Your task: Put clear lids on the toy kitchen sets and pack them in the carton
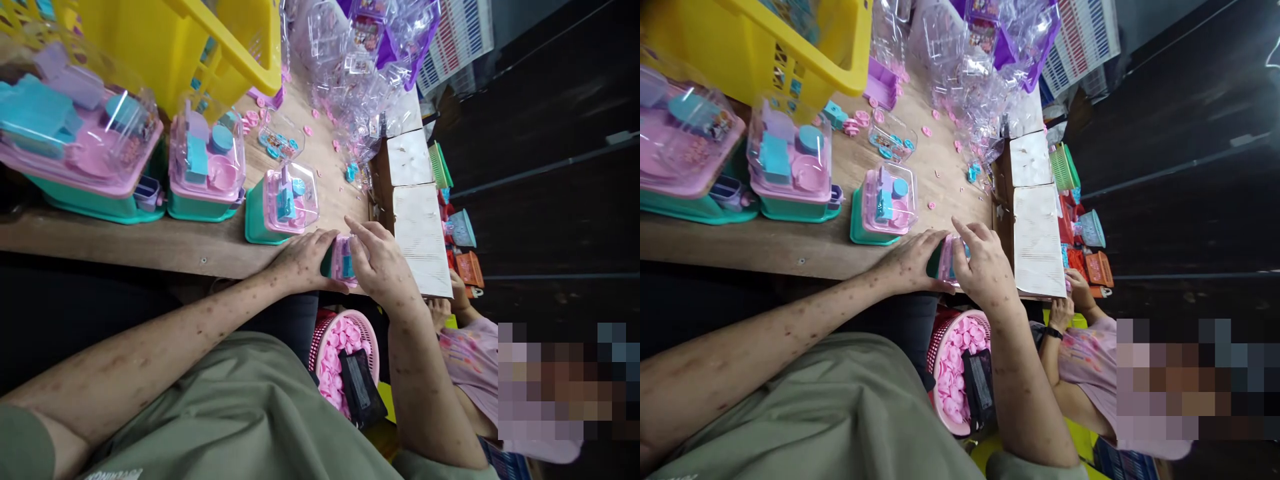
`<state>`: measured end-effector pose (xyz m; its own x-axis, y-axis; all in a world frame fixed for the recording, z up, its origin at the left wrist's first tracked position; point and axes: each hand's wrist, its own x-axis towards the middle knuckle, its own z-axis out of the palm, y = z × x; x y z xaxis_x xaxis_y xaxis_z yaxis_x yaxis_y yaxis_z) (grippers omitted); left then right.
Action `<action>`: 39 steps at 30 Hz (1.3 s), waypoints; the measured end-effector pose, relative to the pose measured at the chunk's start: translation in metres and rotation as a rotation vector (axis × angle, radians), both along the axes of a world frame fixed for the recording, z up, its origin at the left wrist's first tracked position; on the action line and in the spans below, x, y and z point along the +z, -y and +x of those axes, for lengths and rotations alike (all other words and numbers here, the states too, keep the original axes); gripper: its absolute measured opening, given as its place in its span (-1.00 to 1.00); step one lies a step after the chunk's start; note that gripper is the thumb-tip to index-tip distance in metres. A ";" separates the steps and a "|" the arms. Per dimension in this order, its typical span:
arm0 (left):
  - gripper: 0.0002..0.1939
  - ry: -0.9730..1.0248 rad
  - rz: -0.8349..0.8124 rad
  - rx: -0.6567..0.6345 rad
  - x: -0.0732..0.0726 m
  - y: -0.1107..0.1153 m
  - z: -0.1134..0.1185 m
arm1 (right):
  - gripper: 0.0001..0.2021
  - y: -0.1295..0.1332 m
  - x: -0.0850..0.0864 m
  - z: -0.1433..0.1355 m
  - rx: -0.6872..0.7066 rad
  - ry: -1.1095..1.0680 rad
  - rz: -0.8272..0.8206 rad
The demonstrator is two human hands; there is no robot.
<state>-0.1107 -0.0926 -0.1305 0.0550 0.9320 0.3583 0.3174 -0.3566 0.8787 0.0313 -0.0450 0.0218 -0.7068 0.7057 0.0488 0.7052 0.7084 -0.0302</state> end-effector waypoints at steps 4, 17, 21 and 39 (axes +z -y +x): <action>0.14 0.016 -0.014 -0.005 0.001 0.000 -0.001 | -0.48 0.007 -0.003 -0.008 -0.057 0.018 0.070; 0.17 0.024 -0.011 -0.046 -0.004 -0.005 -0.006 | -0.56 0.013 -0.015 -0.009 -0.088 0.048 0.138; -0.22 0.117 -0.092 -0.126 -0.008 -0.011 -0.008 | -0.53 0.004 -0.012 0.001 -0.061 -0.002 0.025; -0.27 0.089 -0.210 -0.128 -0.007 -0.011 0.004 | -0.52 -0.002 -0.015 0.010 0.005 -0.050 0.005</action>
